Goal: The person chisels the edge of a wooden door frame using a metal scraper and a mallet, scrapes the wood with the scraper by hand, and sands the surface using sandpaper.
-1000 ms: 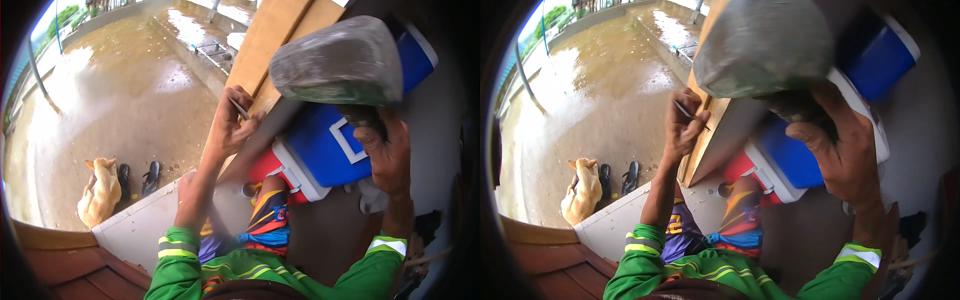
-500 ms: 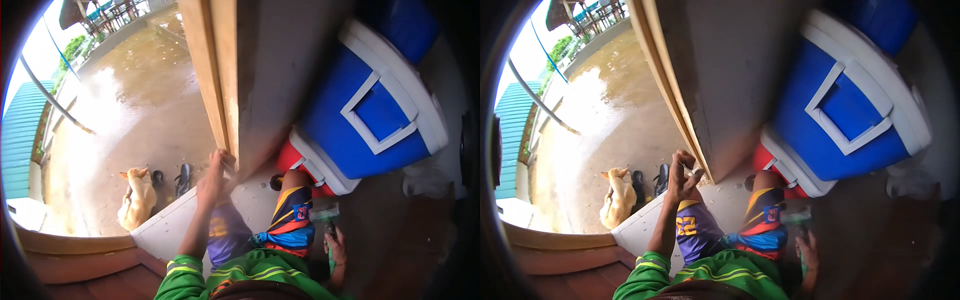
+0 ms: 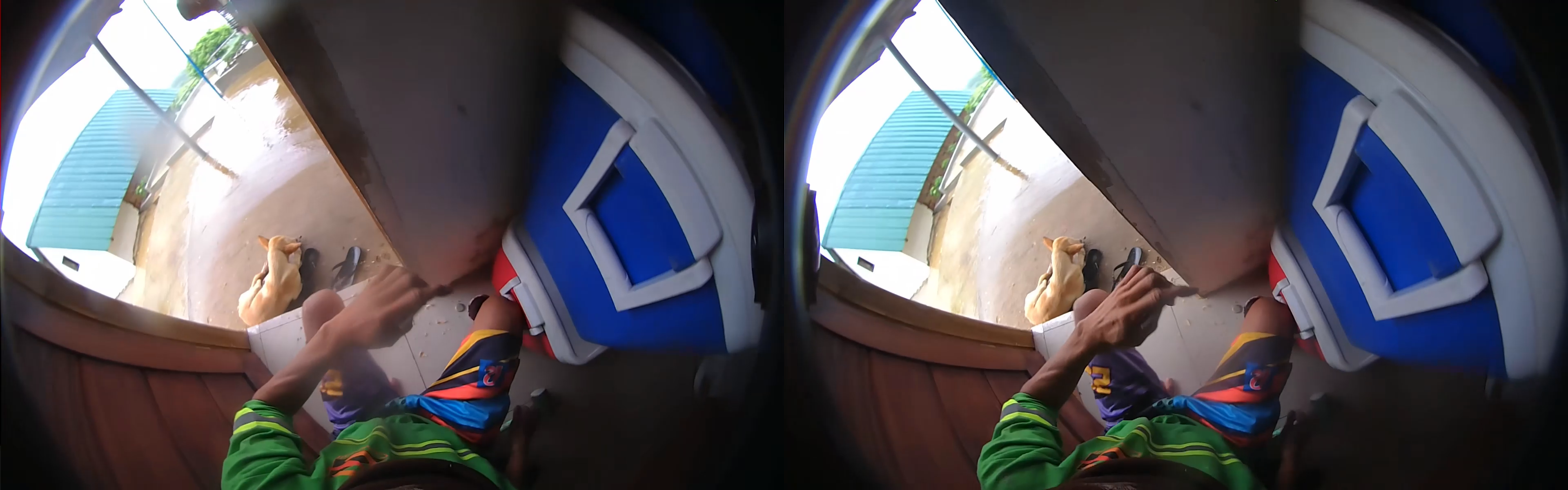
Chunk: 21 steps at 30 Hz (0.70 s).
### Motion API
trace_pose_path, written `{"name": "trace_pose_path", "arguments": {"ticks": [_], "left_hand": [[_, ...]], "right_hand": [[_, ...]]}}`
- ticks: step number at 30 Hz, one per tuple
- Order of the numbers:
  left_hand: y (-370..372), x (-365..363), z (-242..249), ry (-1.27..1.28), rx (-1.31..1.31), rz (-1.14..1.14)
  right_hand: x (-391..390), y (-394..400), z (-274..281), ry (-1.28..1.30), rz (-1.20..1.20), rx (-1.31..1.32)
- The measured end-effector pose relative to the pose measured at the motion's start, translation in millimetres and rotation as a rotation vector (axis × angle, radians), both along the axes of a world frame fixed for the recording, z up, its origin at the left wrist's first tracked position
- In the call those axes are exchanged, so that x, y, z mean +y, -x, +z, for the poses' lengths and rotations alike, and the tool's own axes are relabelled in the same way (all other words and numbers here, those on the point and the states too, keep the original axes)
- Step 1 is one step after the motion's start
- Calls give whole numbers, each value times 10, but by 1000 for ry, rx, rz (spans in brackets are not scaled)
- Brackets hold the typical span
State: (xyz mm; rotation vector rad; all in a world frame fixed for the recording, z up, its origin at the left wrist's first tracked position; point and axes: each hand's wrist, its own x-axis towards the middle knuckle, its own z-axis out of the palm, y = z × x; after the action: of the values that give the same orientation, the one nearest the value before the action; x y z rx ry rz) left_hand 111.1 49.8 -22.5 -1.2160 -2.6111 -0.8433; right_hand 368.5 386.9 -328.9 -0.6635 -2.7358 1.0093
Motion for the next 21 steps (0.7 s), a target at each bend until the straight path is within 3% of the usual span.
{"name": "trace_pose_path", "arguments": {"ticks": [2,4,5,6,7,9,10,13,15,17,20,21], "left_hand": [[-8,58,-9,36,182,-65],[-119,75,-62,107,262,-102],[-197,31,-127,166,270,-123],[-231,1,-222,149,308,-170],[-232,-47,-266,100,329,-202],[-167,-180,-348,53,395,-285],[-137,-268,-383,43,399,-260],[11,-558,-279,-20,399,-195],[135,-776,-251,15,329,-243],[261,-1053,-206,22,191,-308],[690,-1452,-273,-297,218,-36],[877,-1383,-178,-404,215,82]], "right_hand": [[-222,340,559,203,193,105],[-504,828,1476,763,279,-154],[-656,1169,1690,771,414,-127],[-765,1341,1823,779,551,-114],[-928,1416,1489,1133,475,-82],[-1248,1671,1349,1700,437,-142],[-1406,1915,1660,1910,498,-263],[-1927,2339,2237,2000,627,-161],[-2248,2421,2526,1335,644,183],[-2465,2466,2549,1015,518,285],[-2727,2502,2299,1097,528,349],[-2928,2521,2382,1103,412,400]]}}
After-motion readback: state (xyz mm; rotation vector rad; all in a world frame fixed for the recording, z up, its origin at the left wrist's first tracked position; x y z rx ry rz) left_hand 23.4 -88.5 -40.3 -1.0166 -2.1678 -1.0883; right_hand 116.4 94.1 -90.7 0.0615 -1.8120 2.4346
